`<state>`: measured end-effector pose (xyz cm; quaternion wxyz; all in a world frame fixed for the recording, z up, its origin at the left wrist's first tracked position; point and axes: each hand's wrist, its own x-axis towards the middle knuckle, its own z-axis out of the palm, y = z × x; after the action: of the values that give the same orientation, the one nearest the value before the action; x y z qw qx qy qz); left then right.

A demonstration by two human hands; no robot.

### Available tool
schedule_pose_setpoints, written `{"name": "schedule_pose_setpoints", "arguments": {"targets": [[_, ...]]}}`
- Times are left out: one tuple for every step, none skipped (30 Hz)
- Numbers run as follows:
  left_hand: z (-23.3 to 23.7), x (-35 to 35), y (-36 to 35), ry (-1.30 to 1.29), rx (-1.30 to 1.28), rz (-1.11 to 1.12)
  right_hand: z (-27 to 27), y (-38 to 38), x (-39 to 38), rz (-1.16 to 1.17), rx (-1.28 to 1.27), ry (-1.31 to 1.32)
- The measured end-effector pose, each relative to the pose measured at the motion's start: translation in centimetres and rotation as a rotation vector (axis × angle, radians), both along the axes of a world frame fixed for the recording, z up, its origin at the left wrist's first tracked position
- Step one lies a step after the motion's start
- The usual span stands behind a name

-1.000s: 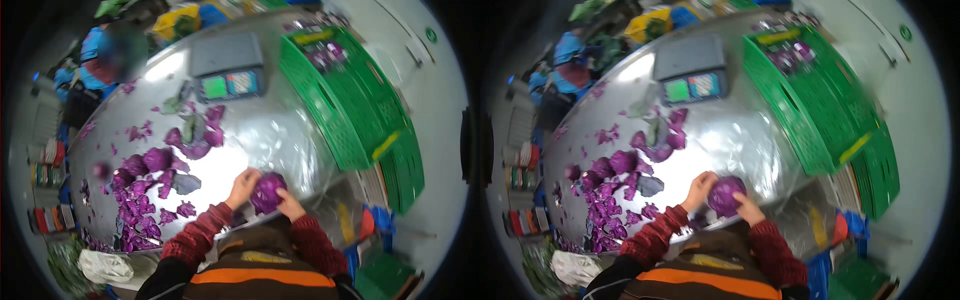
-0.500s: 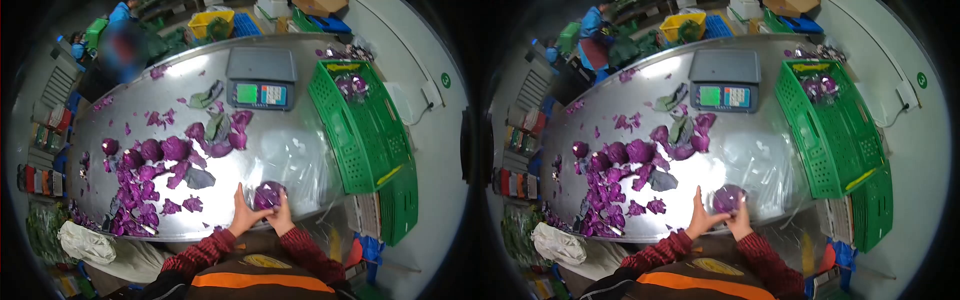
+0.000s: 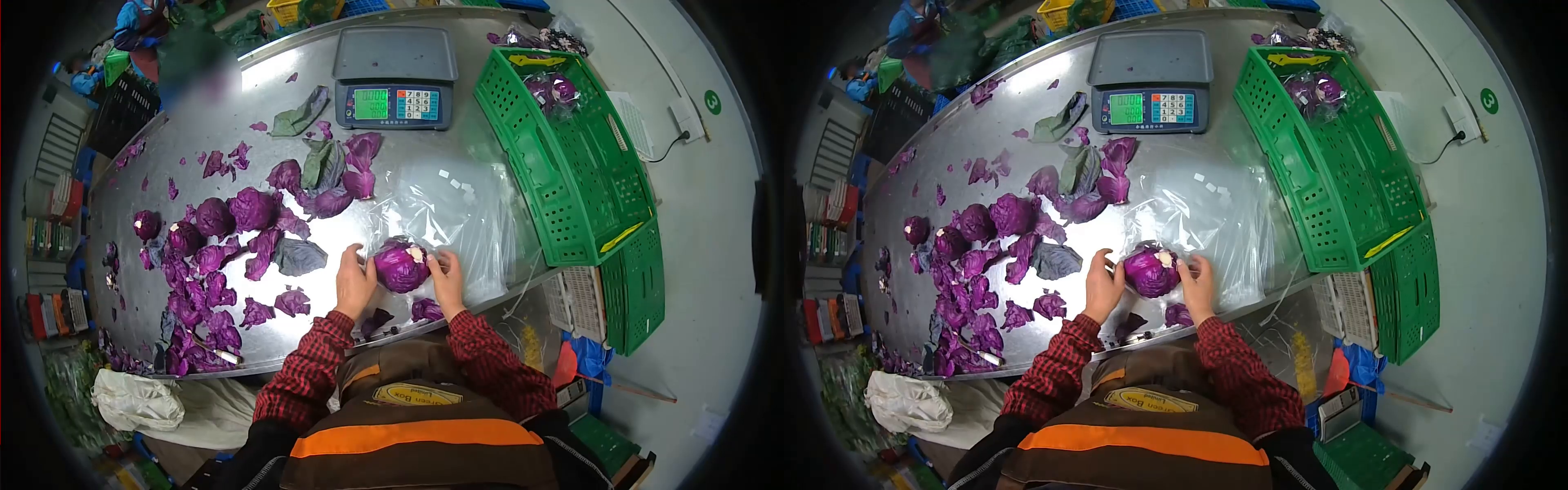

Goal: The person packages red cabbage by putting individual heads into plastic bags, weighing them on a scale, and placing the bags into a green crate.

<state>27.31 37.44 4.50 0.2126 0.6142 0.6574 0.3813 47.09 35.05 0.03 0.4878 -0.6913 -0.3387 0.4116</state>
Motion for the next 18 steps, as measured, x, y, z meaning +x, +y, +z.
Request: {"name": "schedule_pose_setpoints", "arguments": {"targets": [[1.7, 0.0, 0.7, -0.029, -0.041, -0.088, -0.2, 0.1, 0.1, 0.084, 0.014, 0.062], [1.4, -0.2, 1.3, -0.027, -0.044, -0.09, -0.4, 0.3, 0.0, 0.082, 0.011, 0.065], [1.0, -0.6, 1.8, -0.03, -0.066, -0.184, -0.6, 0.5, -0.2, 0.087, -0.003, -0.031], [1.0, -0.7, 2.2, -0.033, -0.088, -0.277, -0.3, 0.6, -0.4, 0.092, -0.018, -0.128], [1.1, -0.7, 2.5, -0.04, -0.093, -0.278, -0.1, 0.5, -0.6, 0.09, -0.02, -0.124], [1.2, -0.9, 2.1, -0.037, -0.094, -0.28, 0.2, 0.4, -0.6, 0.089, 0.056, -0.243], [2.3, -1.1, 1.8, -0.098, -0.114, -0.244, 1.2, 0.6, -0.6, 0.085, 0.134, -0.363], [3.2, -1.2, 1.5, -0.157, -0.134, -0.21, 3.0, 0.8, -0.5, 0.08, 0.136, -0.362], [3.7, -1.4, 1.0, -0.19, -0.192, -0.148, 5.3, 0.7, -0.4, 0.083, 0.186, -0.397], [4.5, -1.4, 0.7, -0.189, -0.223, -0.104, 6.4, 0.5, -0.1, 0.09, 0.235, -0.433], [4.8, -1.4, 0.5, -0.197, -0.187, -0.107, 6.8, 1.0, 0.3, 0.113, 0.284, -0.462], [5.1, -1.5, 0.6, -0.205, -0.148, -0.11, 7.5, 0.5, 0.5, 0.112, 0.281, -0.461], [6.3, -1.5, 0.3, -0.249, -0.124, -0.112, 9.6, 0.8, 0.6, 0.174, 0.3, -0.449], [7.6, -1.5, 0.0, -0.294, -0.1, -0.115, 11.0, 1.0, 0.8, 0.236, 0.319, -0.438], [8.1, -2.0, 0.2, -0.309, -0.093, -0.066, 11.2, 1.1, 1.4, 0.222, 0.337, -0.489], [9.4, -2.4, 0.7, -0.225, -0.134, -0.108, 11.6, 1.4, 1.8, 0.22, 0.333, -0.49], [9.9, -2.4, 0.5, -0.204, -0.122, -0.143, 12.0, 1.8, 2.2, 0.271, 0.318, -0.485], [10.4, -2.4, 0.8, -0.182, -0.099, -0.175, 12.6, 2.5, 2.4, 0.324, 0.313, -0.482]]}}
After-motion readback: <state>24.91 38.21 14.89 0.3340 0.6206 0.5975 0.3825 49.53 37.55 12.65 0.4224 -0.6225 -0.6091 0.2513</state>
